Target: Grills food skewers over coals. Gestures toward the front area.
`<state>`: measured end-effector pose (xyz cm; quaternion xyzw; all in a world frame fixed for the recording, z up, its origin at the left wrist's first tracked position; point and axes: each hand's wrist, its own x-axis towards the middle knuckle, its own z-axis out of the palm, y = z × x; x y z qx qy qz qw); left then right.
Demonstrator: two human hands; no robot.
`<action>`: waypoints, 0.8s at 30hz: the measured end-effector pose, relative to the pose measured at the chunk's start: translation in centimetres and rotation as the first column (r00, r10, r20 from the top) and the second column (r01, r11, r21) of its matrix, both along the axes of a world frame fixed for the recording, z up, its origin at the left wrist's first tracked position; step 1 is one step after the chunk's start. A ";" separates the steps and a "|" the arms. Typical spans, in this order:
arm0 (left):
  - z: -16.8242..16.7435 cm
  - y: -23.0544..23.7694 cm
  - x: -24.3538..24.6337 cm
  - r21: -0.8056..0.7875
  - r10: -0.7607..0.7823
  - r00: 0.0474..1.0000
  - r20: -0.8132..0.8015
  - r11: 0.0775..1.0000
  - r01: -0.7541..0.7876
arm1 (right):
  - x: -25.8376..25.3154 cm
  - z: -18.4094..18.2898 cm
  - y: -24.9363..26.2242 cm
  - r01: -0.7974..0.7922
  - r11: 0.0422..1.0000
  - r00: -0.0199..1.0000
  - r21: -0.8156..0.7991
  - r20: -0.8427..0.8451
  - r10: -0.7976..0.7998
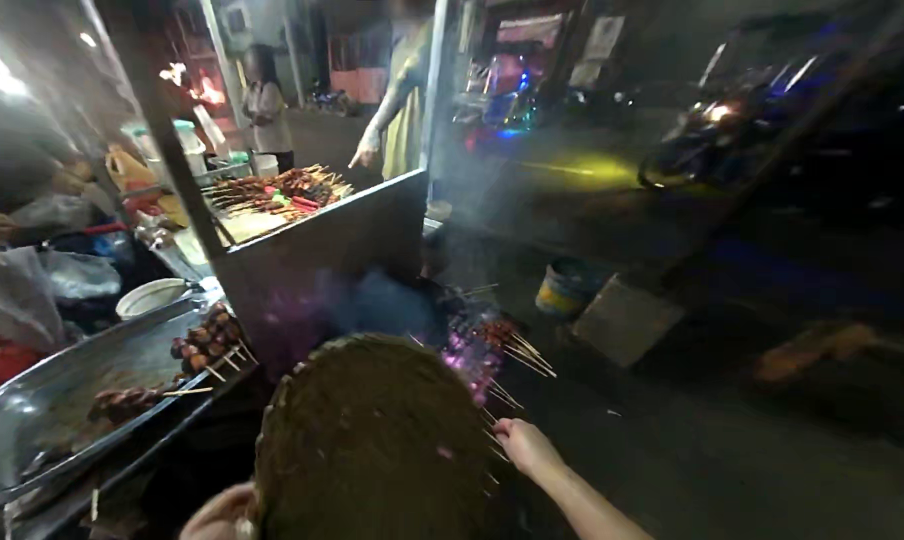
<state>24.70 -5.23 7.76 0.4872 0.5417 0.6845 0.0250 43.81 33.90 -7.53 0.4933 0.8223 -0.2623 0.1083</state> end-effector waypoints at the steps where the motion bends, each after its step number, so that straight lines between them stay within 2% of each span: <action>1: -1.3 1.5 0.0 -0.003 0.082 0.992 -0.094 0.997 -0.082 | 0.2 -0.3 0.1 -0.021 1.000 1.000 -0.010 0.017 0.021; 2: -2.1 2.7 0.6 0.000 0.139 0.984 -0.113 0.990 -0.140 | 0.1 -0.5 0.1 -0.045 0.999 0.998 -0.015 0.035 0.045; 3: -2.5 3.7 1.5 -0.042 0.131 0.986 -0.104 0.990 -0.136 | -0.1 -0.7 0.1 -0.057 0.998 0.997 -0.016 0.045 0.058; 5: -1.9 5.3 3.5 -0.089 -0.019 1.000 0.025 0.996 0.021 | -0.3 -1.3 0.2 -0.040 0.999 0.999 -0.020 0.033 0.040; 7: -1.1 6.5 4.6 -0.076 -0.131 0.983 0.129 0.987 0.141 | 0.3 -1.5 0.0 0.034 0.998 0.997 -0.062 -0.061 -0.037; 8: -1.2 7.1 4.5 -0.069 -0.116 0.987 0.109 0.990 0.124 | 0.8 -1.3 0.0 0.068 0.992 0.989 -0.111 -0.126 -0.082; 11: -2.1 7.8 3.1 -0.029 0.083 0.988 -0.129 0.996 -0.088 | 1.1 -0.9 1.6 -0.106 0.990 0.994 -0.092 -0.024 0.104; 12: -2.2 7.8 3.2 -0.017 0.113 0.984 -0.141 0.993 -0.117 | 1.3 -1.1 1.9 -0.144 0.984 0.989 -0.102 0.005 0.145; 14: -1.4 8.1 4.3 -0.032 0.070 0.996 -0.049 0.997 -0.071 | 1.7 -1.2 2.2 -0.152 0.982 0.988 -0.116 -0.015 0.151; 16: 0.1 8.1 5.0 -0.036 -0.010 0.999 0.050 0.999 0.012 | 1.6 -0.8 2.6 -0.082 0.992 0.992 -0.101 -0.105 0.071; 18: 0.1 8.5 4.1 -0.004 0.022 1.000 -0.006 1.000 -0.022 | 1.1 -0.6 3.2 -0.014 0.992 0.991 -0.123 -0.134 -0.002; 20: -0.4 9.3 3.1 0.048 0.078 0.992 -0.102 0.996 -0.073 | 0.4 -2.2 4.7 -0.018 0.989 0.993 -0.148 -0.117 0.001; 22: 0.2 9.9 4.2 0.025 0.049 0.997 -0.065 0.999 -0.048 | 0.1 -2.8 5.8 -0.031 0.982 0.992 -0.185 -0.129 0.007; 24: 1.0 9.7 5.0 -0.032 -0.007 0.999 -0.034 0.999 0.006 | 0.0 -2.4 6.5 -0.001 0.989 0.993 -0.149 -0.114 -0.016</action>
